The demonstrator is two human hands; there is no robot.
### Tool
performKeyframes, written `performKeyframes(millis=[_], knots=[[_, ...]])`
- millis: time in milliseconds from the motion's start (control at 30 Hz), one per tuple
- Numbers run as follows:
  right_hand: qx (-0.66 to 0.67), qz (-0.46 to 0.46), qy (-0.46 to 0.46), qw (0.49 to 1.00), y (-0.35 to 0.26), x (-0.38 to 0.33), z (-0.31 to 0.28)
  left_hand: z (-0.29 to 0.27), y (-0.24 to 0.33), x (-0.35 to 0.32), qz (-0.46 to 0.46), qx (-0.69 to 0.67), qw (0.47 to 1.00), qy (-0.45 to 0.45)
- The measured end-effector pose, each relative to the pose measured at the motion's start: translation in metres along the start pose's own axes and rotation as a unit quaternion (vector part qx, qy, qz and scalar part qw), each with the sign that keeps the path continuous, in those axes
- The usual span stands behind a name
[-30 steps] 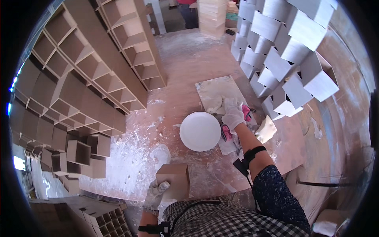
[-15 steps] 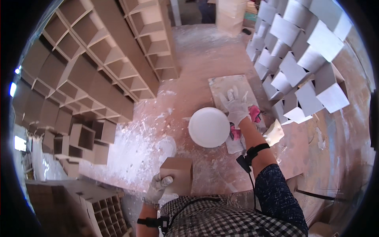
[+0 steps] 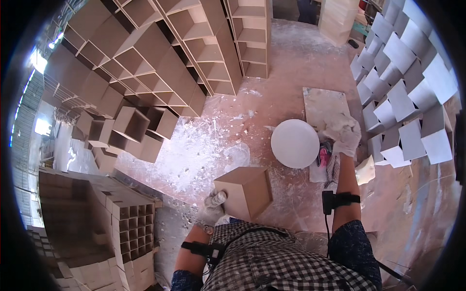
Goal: Applying finishing material or adhesive to the edges of small wooden boxes using a sponge.
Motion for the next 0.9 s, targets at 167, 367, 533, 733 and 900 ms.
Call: performKeyframes(millis=[167,367,533,733,900], knots=[[-0.184,-0.24,-0.038,0.952,-0.031,-0.072,-0.009,-0.01,-0.038,0.01,-0.039,-0.107,0.993,0.042],[0.275,0.265,-0.269,0.885,-0.014,-0.211,0.142,-0.008,-0.077,0.009,-0.059,-0.114,0.991,0.043],[0.06,0.112,-0.266,0.956,-0.001,-0.248,0.134,0.001,-0.082,0.013,-0.045,-0.154,0.987,0.014],[-0.283,-0.044,-0.37,0.884,-0.033,-0.269,0.153,0.012,-0.066,0.006,-0.05,-0.171,0.984,-0.014],[-0.365,0.041,-0.276,0.888,-0.003,-0.259,0.161,0.028,-0.057,0.0,-0.08,-0.154,0.983,-0.056]])
Point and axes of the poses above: each hand's wrist, its own x-axis towards the middle knuckle, its own z-axis out of the palm, y = z × x, the point moved 10 cm from there along x, towards the middle knuckle, and after that the axes turned 3 degrees about -y, right-handed, at the moved point
